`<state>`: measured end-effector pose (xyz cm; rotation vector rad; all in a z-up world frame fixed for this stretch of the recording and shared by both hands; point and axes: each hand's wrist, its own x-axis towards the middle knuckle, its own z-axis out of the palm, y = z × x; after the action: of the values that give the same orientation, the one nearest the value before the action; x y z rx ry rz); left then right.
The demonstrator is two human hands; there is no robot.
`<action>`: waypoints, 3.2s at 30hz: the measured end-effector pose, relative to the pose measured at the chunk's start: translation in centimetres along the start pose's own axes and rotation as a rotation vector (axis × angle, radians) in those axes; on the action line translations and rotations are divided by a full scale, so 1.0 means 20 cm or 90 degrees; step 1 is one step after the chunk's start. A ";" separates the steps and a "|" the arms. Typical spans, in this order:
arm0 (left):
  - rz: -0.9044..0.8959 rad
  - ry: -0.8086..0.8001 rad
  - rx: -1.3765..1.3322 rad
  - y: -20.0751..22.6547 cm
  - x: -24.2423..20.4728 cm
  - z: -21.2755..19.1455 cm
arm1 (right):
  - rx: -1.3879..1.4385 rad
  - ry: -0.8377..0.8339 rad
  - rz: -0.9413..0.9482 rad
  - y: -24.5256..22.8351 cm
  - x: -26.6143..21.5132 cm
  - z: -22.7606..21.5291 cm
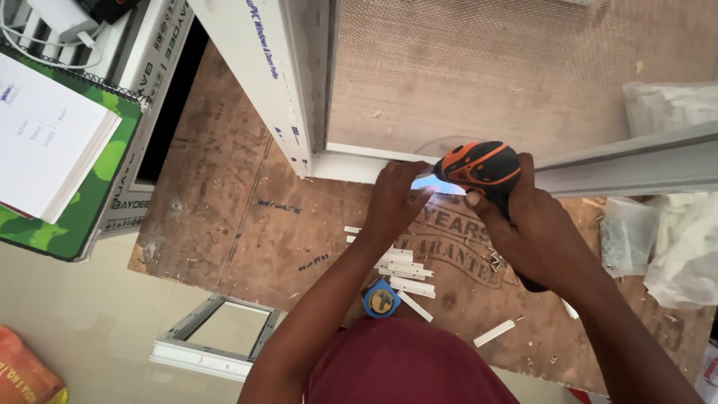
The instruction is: Assembling a window frame by installing plastic components and clips using a power drill.
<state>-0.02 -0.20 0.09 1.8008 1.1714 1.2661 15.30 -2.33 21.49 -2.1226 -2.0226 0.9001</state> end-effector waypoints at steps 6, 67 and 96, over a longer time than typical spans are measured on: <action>-0.016 -0.004 0.015 0.00 0.00 0.02 | -0.029 -0.044 0.097 -0.09 0.01 -0.03; -0.035 -0.108 0.068 0.05 -0.29 -0.49 | -0.072 0.208 0.249 1.09 -1.02 0.44; -0.078 -0.269 0.097 0.13 -0.39 -0.62 | 0.054 0.242 0.341 0.61 -0.89 0.97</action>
<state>-11.99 -8.24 3.59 1.9496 1.1348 0.6936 17.97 -27.00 6.42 -2.5885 -1.2404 0.5445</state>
